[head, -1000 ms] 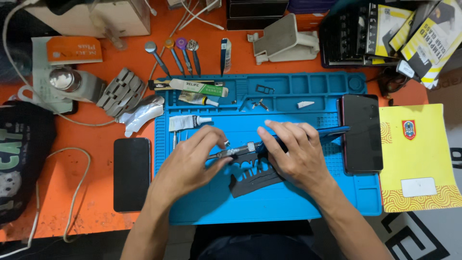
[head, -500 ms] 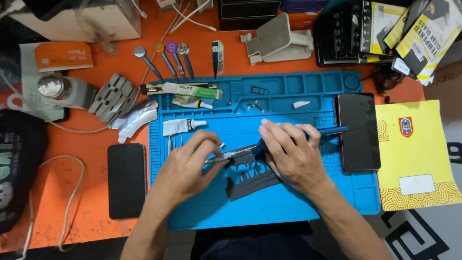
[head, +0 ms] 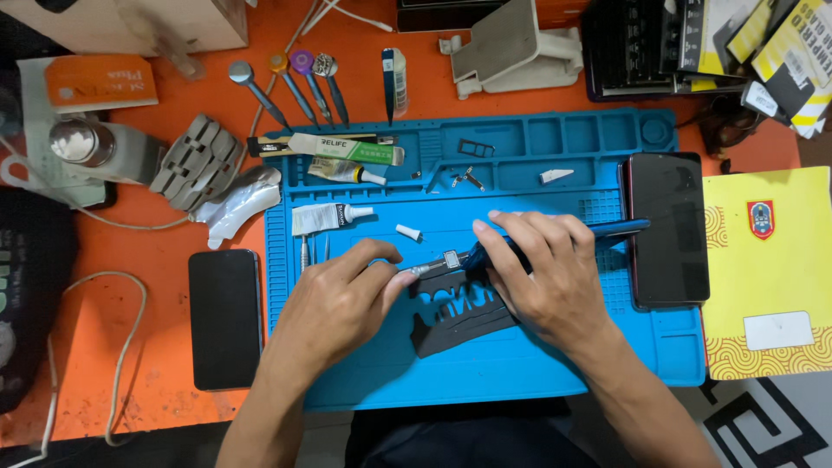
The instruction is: The person handles a red smartphone, then a blue smartphone, using a prying tool to separate the back cover. They use a screwdriver to remove screws from the device frame and continue disassembling the phone to expose the internal components, including the battery and motherboard.
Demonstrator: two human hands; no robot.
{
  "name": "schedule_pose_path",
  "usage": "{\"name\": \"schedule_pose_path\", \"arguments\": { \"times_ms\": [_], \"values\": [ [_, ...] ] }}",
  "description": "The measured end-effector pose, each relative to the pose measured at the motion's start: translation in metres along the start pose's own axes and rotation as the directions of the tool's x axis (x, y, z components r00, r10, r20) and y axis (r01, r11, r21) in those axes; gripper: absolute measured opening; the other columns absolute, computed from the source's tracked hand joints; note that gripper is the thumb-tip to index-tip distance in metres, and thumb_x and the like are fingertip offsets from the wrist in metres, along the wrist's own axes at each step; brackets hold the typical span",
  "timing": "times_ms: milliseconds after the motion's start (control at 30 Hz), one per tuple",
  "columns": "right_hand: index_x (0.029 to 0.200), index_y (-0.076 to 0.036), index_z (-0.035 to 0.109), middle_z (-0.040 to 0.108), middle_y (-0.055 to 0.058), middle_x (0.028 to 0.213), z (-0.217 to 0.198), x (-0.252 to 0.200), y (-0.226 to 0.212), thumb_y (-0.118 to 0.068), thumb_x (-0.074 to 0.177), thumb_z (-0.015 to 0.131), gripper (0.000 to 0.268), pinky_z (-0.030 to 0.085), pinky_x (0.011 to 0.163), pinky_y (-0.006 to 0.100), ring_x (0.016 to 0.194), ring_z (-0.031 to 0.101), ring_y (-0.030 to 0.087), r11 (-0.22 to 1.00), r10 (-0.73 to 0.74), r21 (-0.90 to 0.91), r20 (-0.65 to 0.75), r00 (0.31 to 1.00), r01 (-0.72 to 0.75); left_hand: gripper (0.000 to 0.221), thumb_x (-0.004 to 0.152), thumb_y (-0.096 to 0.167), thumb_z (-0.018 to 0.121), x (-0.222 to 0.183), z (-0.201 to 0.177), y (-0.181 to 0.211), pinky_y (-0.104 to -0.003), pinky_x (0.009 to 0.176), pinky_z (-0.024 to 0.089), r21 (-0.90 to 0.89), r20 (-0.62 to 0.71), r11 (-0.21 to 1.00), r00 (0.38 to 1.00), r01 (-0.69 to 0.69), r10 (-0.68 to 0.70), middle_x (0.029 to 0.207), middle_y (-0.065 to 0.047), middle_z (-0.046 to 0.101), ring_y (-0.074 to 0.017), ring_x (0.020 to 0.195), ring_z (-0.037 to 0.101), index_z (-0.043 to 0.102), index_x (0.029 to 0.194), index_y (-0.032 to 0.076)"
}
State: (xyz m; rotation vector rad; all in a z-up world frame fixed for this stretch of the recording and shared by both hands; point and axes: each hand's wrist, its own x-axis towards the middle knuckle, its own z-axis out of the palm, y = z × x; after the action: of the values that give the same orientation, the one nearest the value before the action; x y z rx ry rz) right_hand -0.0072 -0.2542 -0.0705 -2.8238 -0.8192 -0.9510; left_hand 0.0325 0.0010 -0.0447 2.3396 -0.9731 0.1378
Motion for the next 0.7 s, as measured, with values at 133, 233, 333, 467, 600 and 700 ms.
{"name": "schedule_pose_path", "arguments": {
  "times_ms": [133,233,333,467,600,700],
  "values": [
    [0.128,-0.01,0.066,0.067,0.012,0.119,0.0,0.002,-0.001,-0.017,0.083,0.073,0.046,0.043,0.093,0.047,0.105,0.062,0.031,1.0,0.0,0.01,-0.01,1.0,0.0,0.019,0.077,0.01,0.081,0.006,-0.013,0.008,-0.034,0.041,0.055,-0.083,-0.013,0.996,1.0,-0.017,0.016,0.102,-0.007,0.065,-0.0242,0.055,0.067,0.066,0.088,0.008],
    [0.129,-0.009,0.066,0.066,0.012,0.121,0.0,0.0,-0.001,-0.016,0.085,0.072,0.045,0.043,0.096,0.048,0.105,0.062,0.031,1.0,0.009,0.018,-0.018,1.0,-0.009,0.011,0.083,0.009,0.076,0.003,-0.008,0.006,-0.03,0.04,0.053,-0.063,-0.045,0.998,0.999,-0.027,0.024,0.1,-0.004,0.066,-0.0193,0.051,0.065,0.065,0.082,0.009],
    [0.127,-0.009,0.067,0.067,0.012,0.12,0.001,0.0,0.0,-0.018,0.086,0.071,0.042,0.042,0.097,0.048,0.105,0.062,0.031,1.0,0.0,0.011,-0.021,1.0,0.0,0.011,0.088,0.011,0.071,0.002,-0.006,0.002,-0.027,0.037,0.049,-0.041,-0.057,0.999,0.998,-0.008,0.006,0.095,-0.002,0.068,-0.0165,0.049,0.063,0.069,0.077,0.009],
    [0.126,-0.007,0.068,0.068,0.013,0.122,0.001,0.004,0.002,-0.016,0.086,0.069,0.04,0.041,0.095,0.046,0.105,0.063,0.03,1.0,-0.017,-0.005,-0.036,0.999,0.017,0.012,0.089,0.012,0.069,-0.001,-0.009,0.0,-0.03,0.04,0.051,-0.114,-0.093,0.993,0.995,0.014,-0.025,0.093,-0.002,0.069,-0.0194,0.051,0.064,0.071,0.077,0.01],
    [0.12,-0.006,0.07,0.069,0.014,0.126,-0.005,0.002,0.005,-0.02,0.087,0.066,0.036,0.04,0.087,0.043,0.098,0.061,0.028,0.999,-0.049,-0.026,-0.086,0.995,0.047,0.011,0.09,0.013,0.068,-0.001,-0.012,-0.003,-0.029,0.045,0.053,-0.11,-0.142,0.993,0.988,0.04,-0.055,0.091,-0.001,0.069,-0.0188,0.055,0.066,0.071,0.079,0.011],
    [0.124,0.001,0.067,0.066,0.02,0.129,-0.018,0.0,0.003,-0.026,0.089,0.061,0.044,0.038,0.084,0.041,0.094,0.057,0.029,0.999,-0.033,0.002,-0.064,0.997,0.034,0.009,0.09,0.018,0.071,-0.002,-0.011,-0.005,-0.028,0.048,0.054,-0.032,-0.206,0.997,0.976,0.068,-0.074,0.092,0.002,0.067,-0.0176,0.058,0.065,0.071,0.082,0.013]
  ]
}}
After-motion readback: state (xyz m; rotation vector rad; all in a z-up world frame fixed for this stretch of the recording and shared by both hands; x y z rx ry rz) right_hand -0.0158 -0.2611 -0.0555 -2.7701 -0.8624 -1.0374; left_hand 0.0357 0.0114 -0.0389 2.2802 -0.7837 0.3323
